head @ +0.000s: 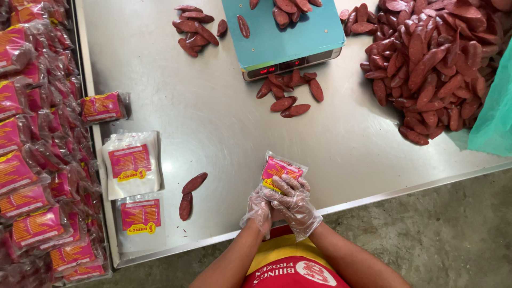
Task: The person places sliced meat pieces into small plastic bags on a stainless steel table. They repeatedly pick up slices from a pile, insert them into bags, and set the filled bags aside. A digital scale is used to weigh portions of meat during the process.
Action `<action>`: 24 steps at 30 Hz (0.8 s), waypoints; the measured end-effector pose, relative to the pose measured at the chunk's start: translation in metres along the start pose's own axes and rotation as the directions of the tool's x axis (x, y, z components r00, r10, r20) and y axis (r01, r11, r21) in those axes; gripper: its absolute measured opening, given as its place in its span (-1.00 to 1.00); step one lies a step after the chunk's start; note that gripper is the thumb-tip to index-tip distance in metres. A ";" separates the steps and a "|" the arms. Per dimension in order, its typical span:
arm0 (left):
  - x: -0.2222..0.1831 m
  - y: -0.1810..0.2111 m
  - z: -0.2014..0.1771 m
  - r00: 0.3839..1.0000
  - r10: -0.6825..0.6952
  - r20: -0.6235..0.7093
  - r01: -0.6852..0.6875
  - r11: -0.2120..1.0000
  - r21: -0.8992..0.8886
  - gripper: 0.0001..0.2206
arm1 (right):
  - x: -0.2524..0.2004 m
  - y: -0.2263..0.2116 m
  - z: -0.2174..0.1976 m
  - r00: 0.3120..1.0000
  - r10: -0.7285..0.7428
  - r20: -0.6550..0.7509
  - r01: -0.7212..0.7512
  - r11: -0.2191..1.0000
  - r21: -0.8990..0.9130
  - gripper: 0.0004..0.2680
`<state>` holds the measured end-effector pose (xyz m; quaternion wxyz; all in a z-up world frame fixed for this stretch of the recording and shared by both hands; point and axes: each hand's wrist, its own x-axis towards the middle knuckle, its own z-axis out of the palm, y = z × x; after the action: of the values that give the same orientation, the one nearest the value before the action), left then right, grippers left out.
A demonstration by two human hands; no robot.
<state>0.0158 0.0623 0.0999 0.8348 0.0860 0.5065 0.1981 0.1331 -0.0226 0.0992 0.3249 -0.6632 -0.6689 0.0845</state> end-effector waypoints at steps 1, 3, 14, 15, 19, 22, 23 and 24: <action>-0.001 0.002 0.004 1.000 -0.026 0.001 0.026 1.000 -0.008 -0.72 | 0.000 0.000 0.000 1.000 0.009 0.005 -0.009 1.000 0.004 -0.74; -0.003 0.006 0.008 0.998 -0.064 0.012 0.065 0.998 -0.008 -0.69 | -0.001 0.000 0.000 1.000 0.027 0.015 -0.027 1.000 0.012 -0.75; 0.037 -0.032 -0.030 0.996 0.034 0.085 -0.030 0.998 -0.047 -0.64 | -0.005 0.007 0.005 0.998 0.048 0.046 -0.050 0.998 0.037 -0.75; 0.032 -0.027 -0.038 0.973 0.068 0.221 -0.073 0.997 0.014 -0.66 | -0.003 0.007 0.005 0.999 0.044 0.030 -0.045 0.998 0.033 -0.75; 0.001 0.045 -0.072 0.981 -0.063 0.184 -0.023 0.902 0.431 -0.63 | 0.002 0.002 0.003 0.998 0.006 -0.067 -0.006 1.000 0.001 -0.72; -0.050 0.119 -0.097 0.898 0.437 -0.053 -0.183 0.479 0.859 -0.70 | 0.007 -0.009 0.006 0.983 0.021 -0.180 -0.035 0.997 -0.073 -0.66; -0.070 0.141 -0.105 0.805 0.593 -0.015 -0.115 0.181 0.977 -0.71 | 0.007 -0.012 0.004 0.975 0.016 -0.221 -0.034 0.996 -0.077 -0.64; -0.084 0.157 -0.109 0.814 0.576 -0.075 0.077 0.020 0.997 -0.64 | 0.008 -0.014 0.003 0.965 0.011 -0.260 -0.034 0.996 -0.080 -0.61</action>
<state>-0.1526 0.1636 0.1704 0.3437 0.6673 0.6599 -0.0331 0.1206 -0.0160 0.1072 0.3805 -0.6892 -0.6160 -0.0276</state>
